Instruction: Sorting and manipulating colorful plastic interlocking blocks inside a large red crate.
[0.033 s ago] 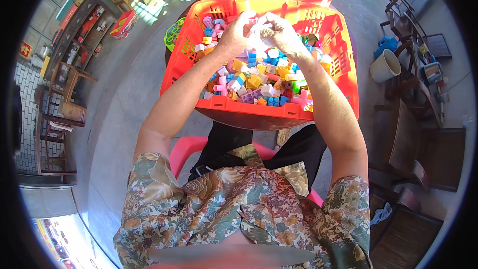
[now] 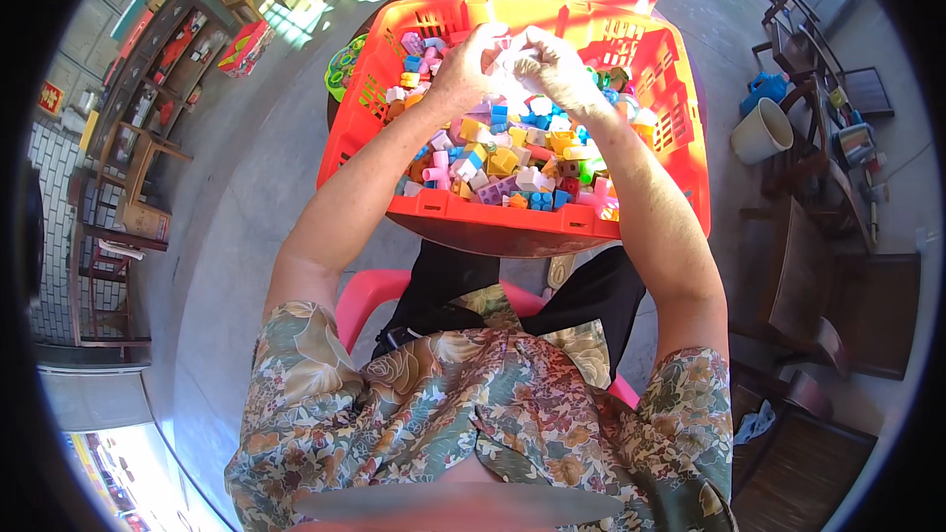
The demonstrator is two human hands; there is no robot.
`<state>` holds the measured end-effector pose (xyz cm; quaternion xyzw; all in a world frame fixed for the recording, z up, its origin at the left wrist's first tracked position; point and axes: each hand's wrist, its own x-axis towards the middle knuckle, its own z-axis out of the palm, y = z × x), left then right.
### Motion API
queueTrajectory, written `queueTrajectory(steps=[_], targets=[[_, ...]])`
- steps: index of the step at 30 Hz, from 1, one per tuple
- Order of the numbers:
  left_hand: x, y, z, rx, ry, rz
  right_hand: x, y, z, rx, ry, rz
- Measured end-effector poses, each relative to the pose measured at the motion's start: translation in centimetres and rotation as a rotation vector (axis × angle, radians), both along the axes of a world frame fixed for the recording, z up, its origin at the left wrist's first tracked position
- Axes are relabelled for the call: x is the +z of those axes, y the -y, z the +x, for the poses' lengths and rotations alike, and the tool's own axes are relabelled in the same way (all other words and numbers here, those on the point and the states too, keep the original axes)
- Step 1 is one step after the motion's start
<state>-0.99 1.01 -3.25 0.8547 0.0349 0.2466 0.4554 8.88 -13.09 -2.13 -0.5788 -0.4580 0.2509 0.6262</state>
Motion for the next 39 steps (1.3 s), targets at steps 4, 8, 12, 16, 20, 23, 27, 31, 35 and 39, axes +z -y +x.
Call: queueTrajectory(steps=[4,8,12,16,20,23,27,31,35,39], targets=[[0.7,0.6,-0.4,0.091,0.079,0.203,-0.5,-0.3,0.3,-0.085,0.081,-0.013],[1.0,1.0,-0.5,0.108,0.114,0.297,-0.1,-0.1,0.1,-0.094,-0.064,-0.012],[0.5,-0.2,-0.4,0.118,0.246,0.413,0.7,0.2,-0.4,-0.108,-0.097,-0.041],[-0.8,-1.7,0.1,0.042,0.040,0.184,1.0,0.2,-0.9,-0.070,-0.030,-0.009],[-1.3,-1.2,0.5,-0.121,-0.021,-0.298,-0.1,0.0,0.2,-0.090,0.012,0.011],[-0.2,-1.0,0.0,-0.174,-0.038,-0.346,-0.3,-0.1,0.5,-0.166,0.330,0.086],[1.2,-0.4,-1.0,-0.224,-0.112,-0.439,-0.3,0.0,0.1,-0.173,0.023,-0.034],[1.6,-0.5,-1.0,-0.196,-0.148,-0.388,-0.3,-0.3,0.7,-0.251,0.069,-0.030],[0.9,-1.5,-0.5,-0.243,-0.079,-0.366,0.5,0.1,0.5,-0.257,0.095,-0.024],[0.8,-1.6,-0.6,-0.223,-0.068,-0.387,1.4,0.4,-0.8,-0.255,-0.004,-0.058]])
